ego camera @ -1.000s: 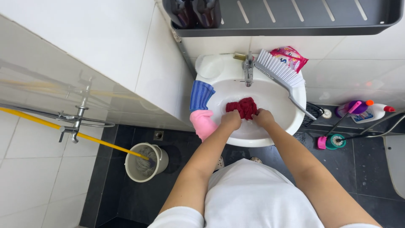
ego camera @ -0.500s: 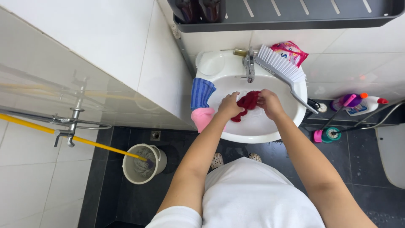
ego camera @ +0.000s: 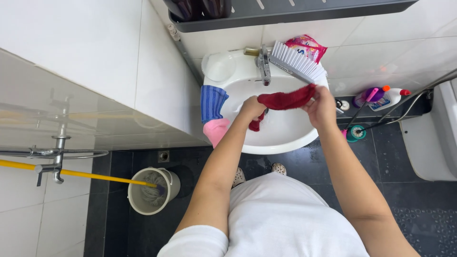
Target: The person washes several small cloths in a bathroom sink, wringing them out under running water. They then use a red cloth to wipe the white tiled walls around the toilet and sink area.
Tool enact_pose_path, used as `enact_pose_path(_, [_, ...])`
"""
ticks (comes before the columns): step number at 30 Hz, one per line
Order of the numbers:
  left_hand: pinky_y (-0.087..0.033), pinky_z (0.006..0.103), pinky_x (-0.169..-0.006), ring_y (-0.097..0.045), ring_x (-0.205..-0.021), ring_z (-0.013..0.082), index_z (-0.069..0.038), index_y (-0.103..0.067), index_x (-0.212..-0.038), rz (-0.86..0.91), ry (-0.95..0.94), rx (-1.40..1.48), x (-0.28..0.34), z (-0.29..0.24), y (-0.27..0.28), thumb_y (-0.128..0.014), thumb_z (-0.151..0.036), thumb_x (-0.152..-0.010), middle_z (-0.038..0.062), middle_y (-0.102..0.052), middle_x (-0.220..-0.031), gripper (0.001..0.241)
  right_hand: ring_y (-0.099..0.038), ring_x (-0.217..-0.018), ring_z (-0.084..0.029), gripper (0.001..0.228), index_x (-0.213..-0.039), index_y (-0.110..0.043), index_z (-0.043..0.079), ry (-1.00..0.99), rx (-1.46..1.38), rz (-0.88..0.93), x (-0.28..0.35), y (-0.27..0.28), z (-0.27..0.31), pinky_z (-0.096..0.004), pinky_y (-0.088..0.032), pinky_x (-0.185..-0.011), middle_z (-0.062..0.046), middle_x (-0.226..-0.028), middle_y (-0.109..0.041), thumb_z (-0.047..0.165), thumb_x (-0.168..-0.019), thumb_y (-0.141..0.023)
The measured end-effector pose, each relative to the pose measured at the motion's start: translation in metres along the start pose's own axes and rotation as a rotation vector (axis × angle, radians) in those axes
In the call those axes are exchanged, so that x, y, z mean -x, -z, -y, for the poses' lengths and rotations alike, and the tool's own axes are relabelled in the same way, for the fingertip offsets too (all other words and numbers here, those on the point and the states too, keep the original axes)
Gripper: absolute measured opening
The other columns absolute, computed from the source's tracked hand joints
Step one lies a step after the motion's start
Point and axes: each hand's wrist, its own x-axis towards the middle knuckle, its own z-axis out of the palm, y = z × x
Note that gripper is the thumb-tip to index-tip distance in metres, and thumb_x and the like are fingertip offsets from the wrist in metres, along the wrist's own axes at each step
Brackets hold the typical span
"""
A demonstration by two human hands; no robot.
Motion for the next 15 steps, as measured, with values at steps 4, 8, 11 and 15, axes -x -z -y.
enact_pose_path(4, [-0.06, 0.0378, -0.066, -0.077, -0.078, 0.0287, -0.001, -0.065, -0.109, -0.05, -0.123, 0.044, 0.022, -0.026, 0.0, -0.073, -0.019, -0.074, 0.018, -0.076, -0.091, 0.041, -0.062, -0.112, -0.031, 0.049, -0.132, -0.06, 0.0, -0.206, 0.575, -0.029, -0.019, 0.033, -0.057, -0.057, -0.05, -0.103, -0.013, -0.12, -0.067, 0.039, -0.104, -0.052])
enact_pose_path(8, [-0.057, 0.0356, -0.075, -0.073, -0.088, 0.0264, -0.002, -0.065, -0.109, 0.129, -0.394, -0.049, 0.036, -0.031, -0.006, -0.084, -0.026, -0.072, 0.017, -0.074, -0.1, 0.048, -0.065, -0.109, -0.037, 0.065, -0.132, -0.053, 0.001, -0.622, 0.362, -0.035, -0.012, -0.004, -0.065, -0.055, -0.055, -0.094, -0.022, -0.123, -0.063, 0.057, -0.101, -0.046])
enact_pose_path(11, [-0.056, 0.0358, -0.078, -0.07, -0.094, 0.0258, -0.002, -0.066, -0.112, 0.295, -0.425, 0.082, 0.05, -0.025, -0.005, -0.088, -0.031, -0.075, 0.015, -0.072, -0.103, 0.052, -0.065, -0.108, -0.039, 0.06, -0.13, -0.053, 0.0, -0.667, 0.08, -0.032, -0.013, -0.007, -0.073, -0.057, -0.057, -0.092, -0.021, -0.123, -0.063, 0.052, -0.1, -0.046])
enact_pose_path(15, [-0.057, 0.036, -0.084, -0.066, -0.103, 0.0235, -0.005, -0.06, -0.126, 0.377, -0.322, 0.803, 0.031, 0.005, -0.002, -0.084, -0.028, -0.085, 0.011, -0.068, -0.113, 0.053, -0.066, -0.109, -0.027, 0.041, -0.13, -0.057, 0.006, -0.656, -0.137, -0.226, -0.03, 0.011, -0.097, -0.042, -0.059, -0.092, -0.015, -0.123, -0.064, 0.04, -0.107, -0.056])
